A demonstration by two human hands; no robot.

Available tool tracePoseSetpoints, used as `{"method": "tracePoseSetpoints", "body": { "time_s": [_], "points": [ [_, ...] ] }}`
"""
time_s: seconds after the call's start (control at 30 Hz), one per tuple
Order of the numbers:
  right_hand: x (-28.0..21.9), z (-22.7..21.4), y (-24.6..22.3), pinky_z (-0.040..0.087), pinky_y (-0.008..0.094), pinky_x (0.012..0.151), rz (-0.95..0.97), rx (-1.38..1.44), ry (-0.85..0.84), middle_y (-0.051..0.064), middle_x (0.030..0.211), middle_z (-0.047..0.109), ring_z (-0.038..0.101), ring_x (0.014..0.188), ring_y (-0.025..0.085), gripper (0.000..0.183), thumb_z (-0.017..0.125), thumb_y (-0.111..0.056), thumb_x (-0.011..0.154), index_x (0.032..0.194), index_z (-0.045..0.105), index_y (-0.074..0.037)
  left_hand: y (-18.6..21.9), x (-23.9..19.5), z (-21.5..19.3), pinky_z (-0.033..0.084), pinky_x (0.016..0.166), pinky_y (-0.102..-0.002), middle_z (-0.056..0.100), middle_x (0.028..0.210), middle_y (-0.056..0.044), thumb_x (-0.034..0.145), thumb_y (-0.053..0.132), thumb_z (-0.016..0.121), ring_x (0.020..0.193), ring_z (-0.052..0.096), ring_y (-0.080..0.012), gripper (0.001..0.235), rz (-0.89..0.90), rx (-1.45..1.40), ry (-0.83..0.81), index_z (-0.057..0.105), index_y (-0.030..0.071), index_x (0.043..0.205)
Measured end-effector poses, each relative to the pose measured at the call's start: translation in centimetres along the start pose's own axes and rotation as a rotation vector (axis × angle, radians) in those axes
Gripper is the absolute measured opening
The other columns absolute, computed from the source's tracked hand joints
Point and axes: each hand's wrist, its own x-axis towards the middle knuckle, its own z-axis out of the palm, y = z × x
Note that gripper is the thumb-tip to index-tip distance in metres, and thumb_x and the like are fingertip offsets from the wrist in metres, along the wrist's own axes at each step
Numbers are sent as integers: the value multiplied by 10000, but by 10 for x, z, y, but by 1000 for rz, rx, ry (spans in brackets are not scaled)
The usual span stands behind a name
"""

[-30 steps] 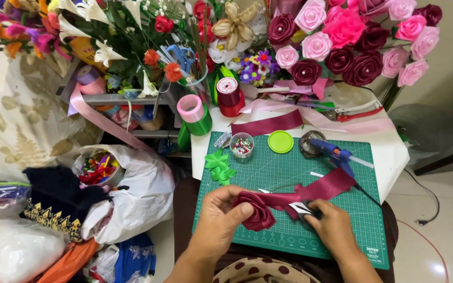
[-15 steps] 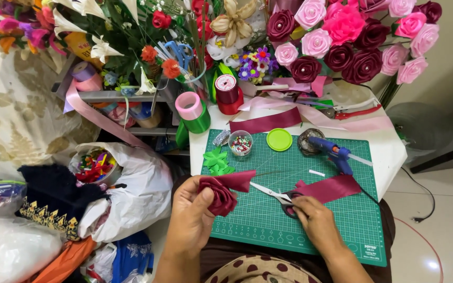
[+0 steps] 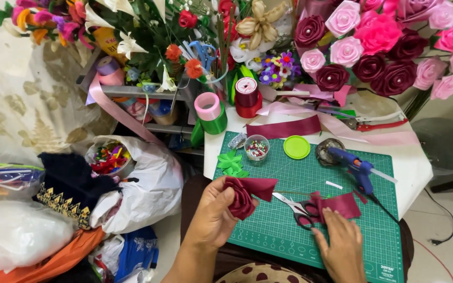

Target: The person is creating a decorative rose by folding, rolling, and gluing a maroon ribbon on a green cutting mat.

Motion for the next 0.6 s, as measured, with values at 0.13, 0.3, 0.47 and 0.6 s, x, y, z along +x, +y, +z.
{"method": "tracePoseSetpoints", "body": {
  "time_s": [0.13,0.3,0.47,0.6],
  "points": [
    [0,-43,-12,275,595,1208,60,55,174,89,1518,552,494,1384,301,669,455,-578,960,1480,527,-164,-7,-1,6,620,670,-451,751,1025,-239,867,279,833,814,768,-386,359,62,97,-119,657,41,1069],
    [-18,-129,-80,492,447,1069,-50,530,548,165,1291,678,618,1239,302,326,688,-170,976,1253,719,0,-16,-8,30,646,612,-393,769,959,-217,850,310,873,805,779,-384,424,86,191,-207,719,-12,1077],
    [-23,-163,-116,552,418,1069,-212,1162,108,150,1249,714,696,1203,269,764,842,-396,647,1279,684,4,-25,-16,51,628,917,-409,753,1107,-232,865,178,852,1060,746,-316,237,137,316,-306,725,38,1009],
    [-15,-154,-118,534,385,936,-278,1102,150,123,1092,750,713,1039,231,598,869,-389,658,1141,783,-47,-27,-19,64,627,983,-444,756,1091,-221,879,158,838,1082,745,-332,221,208,344,-298,722,28,1015]
  ]
}}
